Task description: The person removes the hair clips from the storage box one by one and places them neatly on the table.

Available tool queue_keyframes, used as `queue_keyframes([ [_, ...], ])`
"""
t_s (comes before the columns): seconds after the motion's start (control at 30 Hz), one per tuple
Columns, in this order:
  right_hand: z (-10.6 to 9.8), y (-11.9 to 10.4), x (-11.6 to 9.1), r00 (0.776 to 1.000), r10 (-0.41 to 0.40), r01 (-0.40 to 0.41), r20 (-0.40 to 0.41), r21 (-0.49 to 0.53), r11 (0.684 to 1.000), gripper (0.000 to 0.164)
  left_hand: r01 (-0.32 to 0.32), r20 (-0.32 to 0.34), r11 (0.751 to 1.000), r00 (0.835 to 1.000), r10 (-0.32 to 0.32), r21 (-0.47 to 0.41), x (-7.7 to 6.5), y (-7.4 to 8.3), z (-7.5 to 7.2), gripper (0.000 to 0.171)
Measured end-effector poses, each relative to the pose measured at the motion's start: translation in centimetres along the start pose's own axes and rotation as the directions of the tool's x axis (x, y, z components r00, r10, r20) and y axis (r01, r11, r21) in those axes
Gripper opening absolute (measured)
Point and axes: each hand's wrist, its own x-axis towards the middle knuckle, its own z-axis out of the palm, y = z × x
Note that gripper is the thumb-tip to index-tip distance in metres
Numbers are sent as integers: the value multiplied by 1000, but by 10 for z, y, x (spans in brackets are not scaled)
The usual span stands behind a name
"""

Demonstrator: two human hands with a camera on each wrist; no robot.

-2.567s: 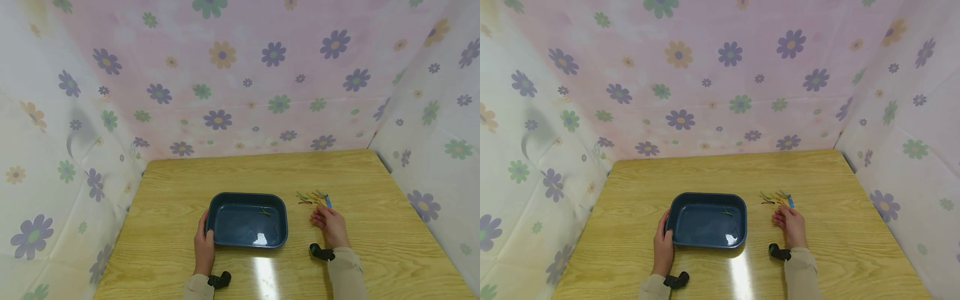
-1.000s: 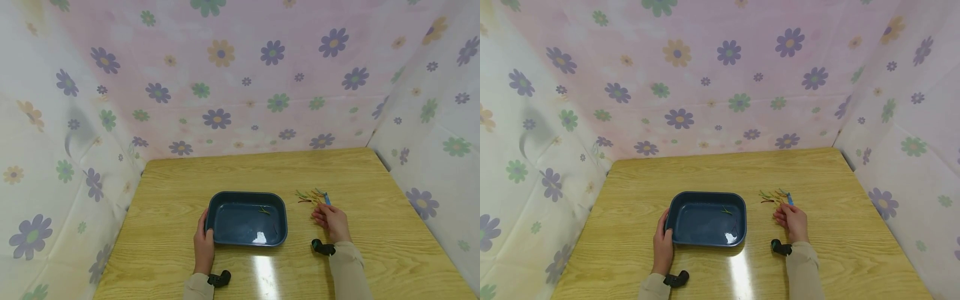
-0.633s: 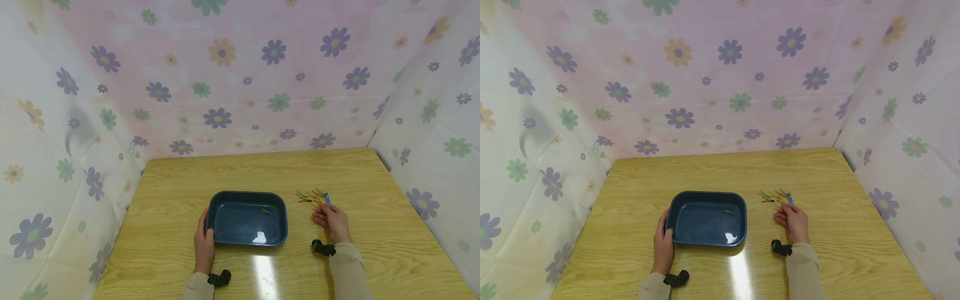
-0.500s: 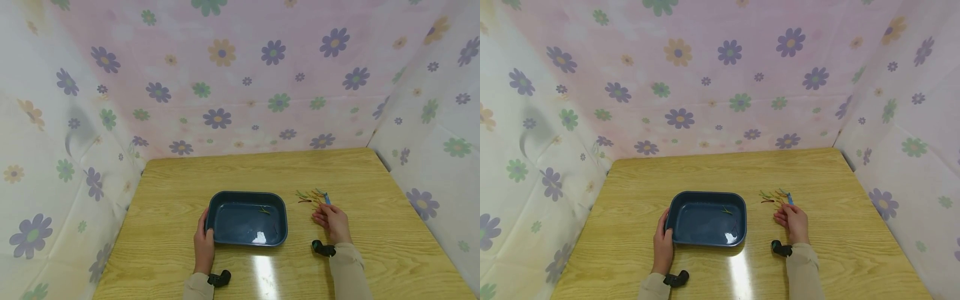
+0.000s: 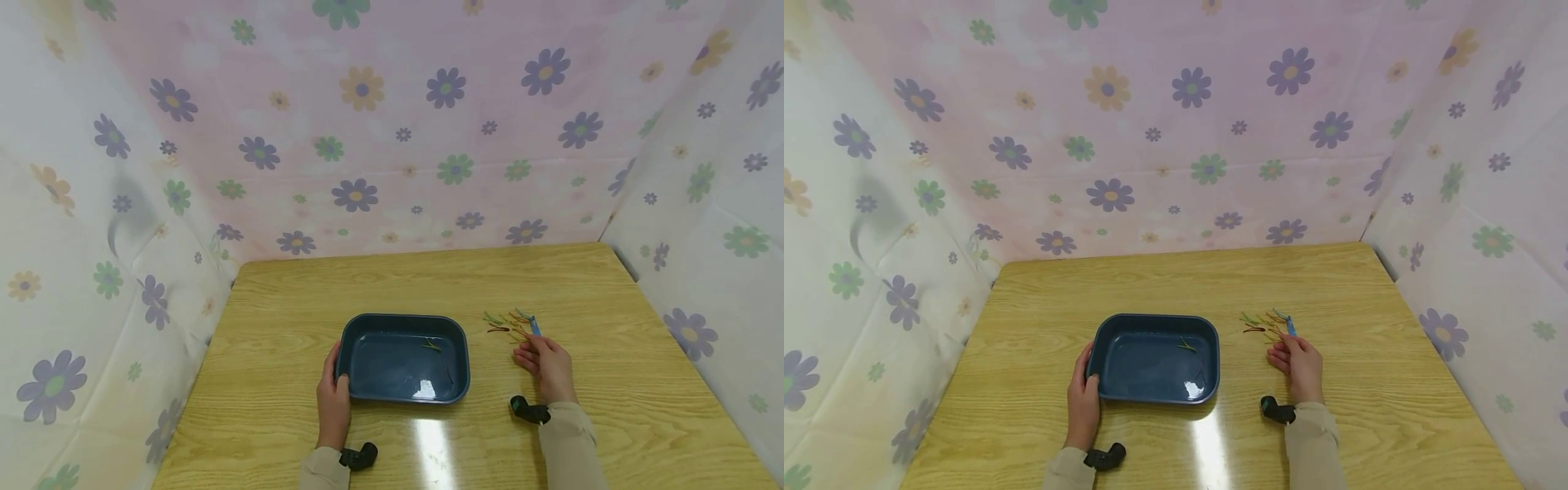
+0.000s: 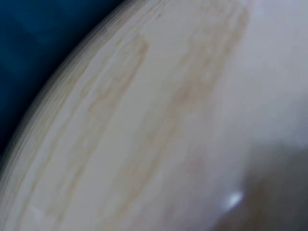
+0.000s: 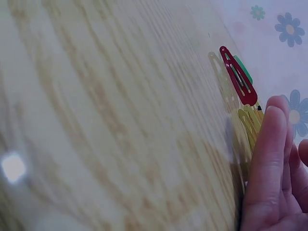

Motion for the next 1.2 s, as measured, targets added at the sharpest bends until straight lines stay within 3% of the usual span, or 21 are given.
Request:
queue_keyframes([
  [0.3,0,-2,-5,1000,-16,16,11,16,1000,40,12,-2,1000,1000,-12,-6,-1,8,0,61],
  [0.8,-2,-1,-5,997,-37,39,61,-29,999,34,4,1,1000,1000,-4,-9,0,0,0,61],
  [1.0,-1,1,-3,995,-48,58,87,-113,992,37,-1,5,1000,1000,1,-4,0,-1,0,61],
  [1.2,0,4,-3,984,-77,115,161,-241,964,54,-1,1,1000,1000,1,-6,0,0,0,61],
])
